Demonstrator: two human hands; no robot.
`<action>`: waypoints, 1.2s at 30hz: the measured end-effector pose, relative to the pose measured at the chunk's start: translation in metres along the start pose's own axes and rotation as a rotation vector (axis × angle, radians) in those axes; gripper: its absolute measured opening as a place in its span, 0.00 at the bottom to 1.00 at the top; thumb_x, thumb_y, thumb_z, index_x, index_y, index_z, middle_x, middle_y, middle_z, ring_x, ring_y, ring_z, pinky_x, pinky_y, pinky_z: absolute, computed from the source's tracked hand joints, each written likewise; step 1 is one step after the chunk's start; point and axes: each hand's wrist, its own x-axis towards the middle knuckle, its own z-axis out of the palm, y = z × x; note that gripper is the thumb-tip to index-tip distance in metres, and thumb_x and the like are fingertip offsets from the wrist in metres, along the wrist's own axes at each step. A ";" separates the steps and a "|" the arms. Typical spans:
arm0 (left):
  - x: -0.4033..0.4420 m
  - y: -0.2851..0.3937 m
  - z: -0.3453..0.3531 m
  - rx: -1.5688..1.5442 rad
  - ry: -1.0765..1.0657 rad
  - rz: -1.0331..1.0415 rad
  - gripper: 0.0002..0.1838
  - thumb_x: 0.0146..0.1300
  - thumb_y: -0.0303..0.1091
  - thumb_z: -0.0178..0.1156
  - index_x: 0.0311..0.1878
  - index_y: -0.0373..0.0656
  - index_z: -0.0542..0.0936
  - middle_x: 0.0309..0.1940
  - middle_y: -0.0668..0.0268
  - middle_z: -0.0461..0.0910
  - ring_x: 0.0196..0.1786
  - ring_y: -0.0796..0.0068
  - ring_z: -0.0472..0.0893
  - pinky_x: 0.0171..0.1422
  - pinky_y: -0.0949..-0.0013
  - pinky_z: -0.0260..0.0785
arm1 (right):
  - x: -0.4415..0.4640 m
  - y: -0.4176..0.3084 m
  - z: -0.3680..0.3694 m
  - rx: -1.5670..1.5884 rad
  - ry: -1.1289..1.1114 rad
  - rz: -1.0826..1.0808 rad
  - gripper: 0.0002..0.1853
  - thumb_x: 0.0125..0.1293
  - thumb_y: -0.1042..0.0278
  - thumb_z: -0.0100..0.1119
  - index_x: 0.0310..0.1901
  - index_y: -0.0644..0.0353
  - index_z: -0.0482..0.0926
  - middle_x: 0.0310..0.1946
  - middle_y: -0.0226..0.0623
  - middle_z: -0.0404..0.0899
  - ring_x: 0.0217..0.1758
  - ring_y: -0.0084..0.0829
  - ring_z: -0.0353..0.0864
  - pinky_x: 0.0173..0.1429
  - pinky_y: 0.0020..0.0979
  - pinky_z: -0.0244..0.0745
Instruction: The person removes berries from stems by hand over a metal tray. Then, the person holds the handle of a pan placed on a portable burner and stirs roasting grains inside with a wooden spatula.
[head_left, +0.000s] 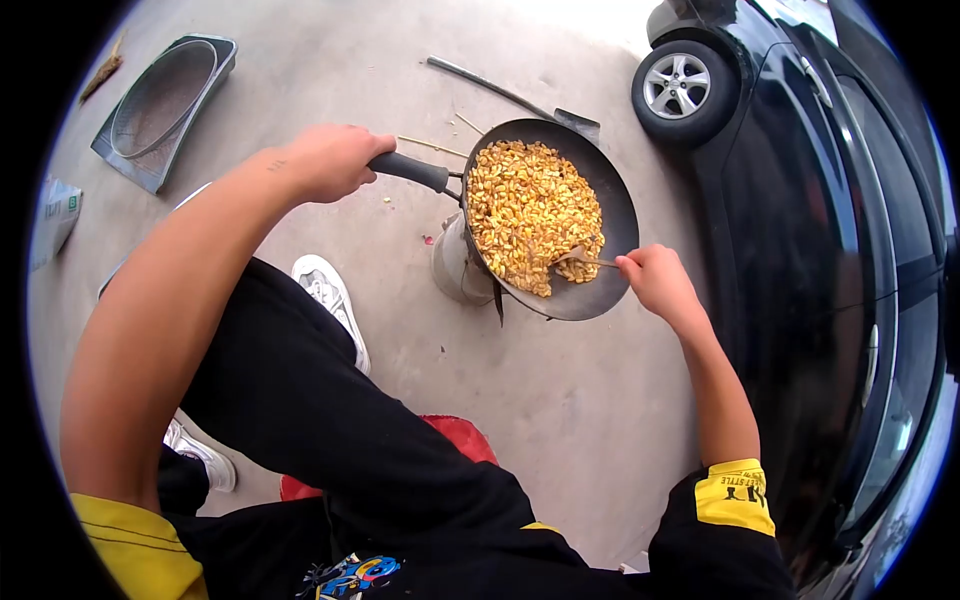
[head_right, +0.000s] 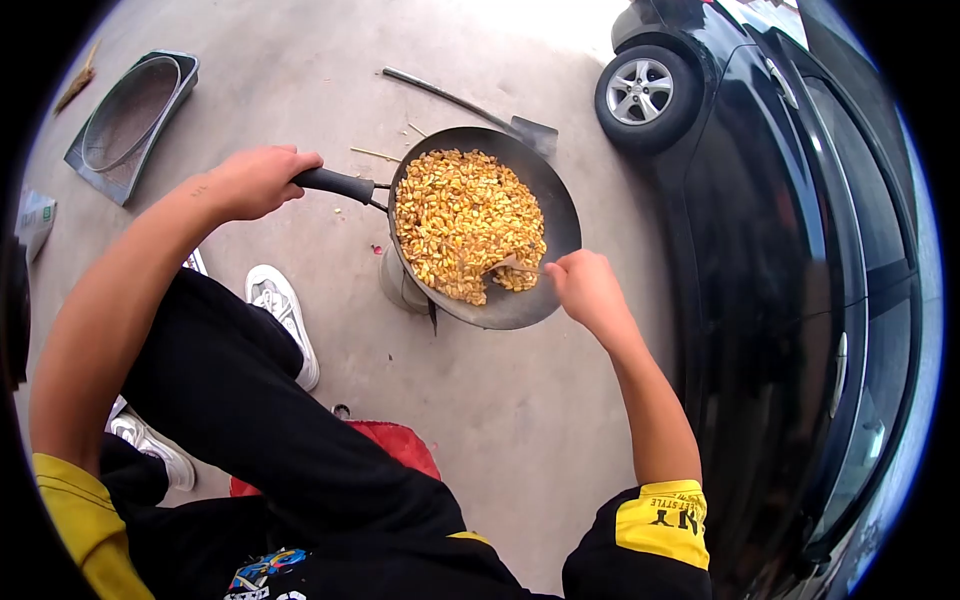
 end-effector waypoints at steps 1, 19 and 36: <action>0.000 0.001 0.000 0.002 0.007 0.003 0.17 0.64 0.34 0.59 0.56 0.49 0.74 0.40 0.58 0.77 0.47 0.55 0.78 0.49 0.55 0.69 | 0.009 -0.002 0.001 0.007 0.106 -0.030 0.15 0.66 0.63 0.57 0.31 0.69 0.82 0.23 0.54 0.78 0.28 0.52 0.78 0.37 0.44 0.73; 0.002 0.004 -0.003 0.070 0.013 -0.024 0.13 0.63 0.37 0.61 0.47 0.46 0.73 0.37 0.58 0.78 0.44 0.54 0.79 0.47 0.54 0.70 | -0.035 0.012 0.027 0.027 -0.006 -0.180 0.11 0.68 0.66 0.55 0.33 0.65 0.80 0.24 0.53 0.78 0.31 0.56 0.77 0.37 0.48 0.72; -0.001 0.007 0.000 0.085 0.072 -0.037 0.13 0.63 0.38 0.61 0.47 0.47 0.74 0.37 0.58 0.78 0.44 0.54 0.79 0.46 0.54 0.71 | -0.044 0.015 -0.047 -0.083 -0.226 0.009 0.11 0.65 0.64 0.60 0.42 0.63 0.84 0.22 0.50 0.79 0.25 0.44 0.78 0.36 0.39 0.73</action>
